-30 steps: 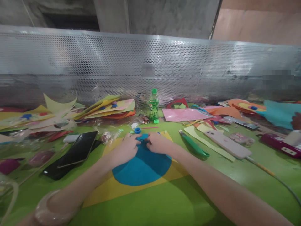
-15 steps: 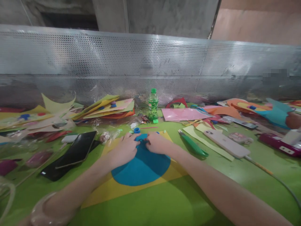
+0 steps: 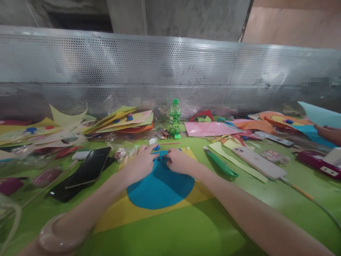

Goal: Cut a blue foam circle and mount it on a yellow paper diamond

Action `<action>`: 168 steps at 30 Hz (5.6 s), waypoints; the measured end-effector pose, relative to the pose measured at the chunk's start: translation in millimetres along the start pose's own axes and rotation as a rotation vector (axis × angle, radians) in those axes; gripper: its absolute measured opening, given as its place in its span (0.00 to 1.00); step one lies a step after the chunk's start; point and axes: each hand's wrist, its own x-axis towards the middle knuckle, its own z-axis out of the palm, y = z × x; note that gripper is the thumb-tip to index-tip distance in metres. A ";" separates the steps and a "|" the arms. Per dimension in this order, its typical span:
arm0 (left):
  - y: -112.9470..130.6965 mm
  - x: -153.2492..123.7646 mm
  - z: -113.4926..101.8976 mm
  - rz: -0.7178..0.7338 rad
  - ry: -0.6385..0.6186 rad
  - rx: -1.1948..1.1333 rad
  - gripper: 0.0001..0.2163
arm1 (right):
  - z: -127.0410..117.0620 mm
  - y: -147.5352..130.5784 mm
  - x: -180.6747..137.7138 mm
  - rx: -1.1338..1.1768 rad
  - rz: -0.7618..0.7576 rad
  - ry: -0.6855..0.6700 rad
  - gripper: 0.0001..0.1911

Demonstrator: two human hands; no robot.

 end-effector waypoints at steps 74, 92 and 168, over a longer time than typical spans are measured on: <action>-8.3 1.0 6.8 0.084 0.073 0.248 0.21 | 9.2 -1.7 3.3 -0.256 -0.101 0.010 0.18; 0.8 -2.3 2.1 0.170 0.030 0.111 0.19 | 8.1 10.7 1.0 -0.093 -0.225 0.054 0.17; -19.3 17.7 7.8 0.151 -0.016 -0.298 0.12 | 3.2 13.7 6.8 0.183 -0.074 0.119 0.20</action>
